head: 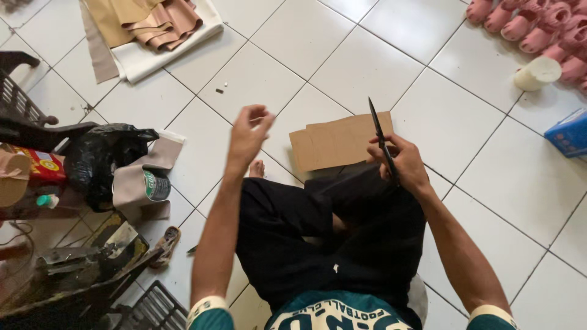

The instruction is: The person sits on the workshop floor and cuts sandal insole shapes from cardboard sheets using scissors, trimming along drawn outlines and setting finished cut pieces on the floor beside them.

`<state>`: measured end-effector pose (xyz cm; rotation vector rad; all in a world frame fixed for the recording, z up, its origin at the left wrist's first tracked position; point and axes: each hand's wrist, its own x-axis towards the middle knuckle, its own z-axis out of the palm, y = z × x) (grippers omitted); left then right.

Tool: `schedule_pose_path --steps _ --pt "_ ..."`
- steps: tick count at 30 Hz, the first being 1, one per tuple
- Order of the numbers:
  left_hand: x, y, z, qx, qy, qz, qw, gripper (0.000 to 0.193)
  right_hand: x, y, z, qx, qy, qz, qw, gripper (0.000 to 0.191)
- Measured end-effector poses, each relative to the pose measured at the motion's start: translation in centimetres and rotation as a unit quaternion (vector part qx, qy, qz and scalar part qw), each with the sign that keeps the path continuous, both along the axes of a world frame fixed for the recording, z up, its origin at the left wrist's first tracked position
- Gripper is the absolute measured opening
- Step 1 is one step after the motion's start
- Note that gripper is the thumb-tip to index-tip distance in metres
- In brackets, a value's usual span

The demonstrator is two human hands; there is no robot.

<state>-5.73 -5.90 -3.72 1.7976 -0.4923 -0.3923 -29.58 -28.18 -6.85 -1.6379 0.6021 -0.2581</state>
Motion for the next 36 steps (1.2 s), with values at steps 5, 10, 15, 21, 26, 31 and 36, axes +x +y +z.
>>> schedule_pose_path --steps 5,10,15,21,26,31,36 --pt "-3.5 -6.5 -6.5 0.257 -0.050 0.027 0.965 0.087 -5.1 3.8 -1.0 0.081 -0.035 -0.035 0.995 0.041" --pt "-6.1 -6.3 -9.7 0.326 0.050 0.078 0.941 0.090 -9.9 7.3 -3.4 0.121 -0.109 -0.062 0.985 0.041" --pt "-6.5 -6.1 -9.4 0.134 0.119 0.063 0.982 0.074 -11.9 9.2 -5.3 0.136 -0.038 -0.073 0.987 0.042" --pt "-8.0 -6.8 -8.1 -0.244 0.327 -0.102 0.907 0.058 -12.6 9.9 -6.9 0.138 -0.028 -0.073 0.987 0.040" --pt "-11.7 -6.5 -9.1 -0.298 0.353 -0.146 0.875 0.057 -15.8 11.0 -7.8 0.141 0.019 -0.074 0.987 0.042" --pt "-15.0 -5.1 -12.8 -0.296 0.374 -0.181 0.860 0.058 -18.6 13.4 -9.4 0.143 0.038 -0.038 0.988 0.049" --pt "-16.3 -3.7 -14.6 -0.257 0.412 -0.183 0.855 0.058 -19.3 15.4 -10.4 0.187 0.049 -0.034 0.981 0.052"
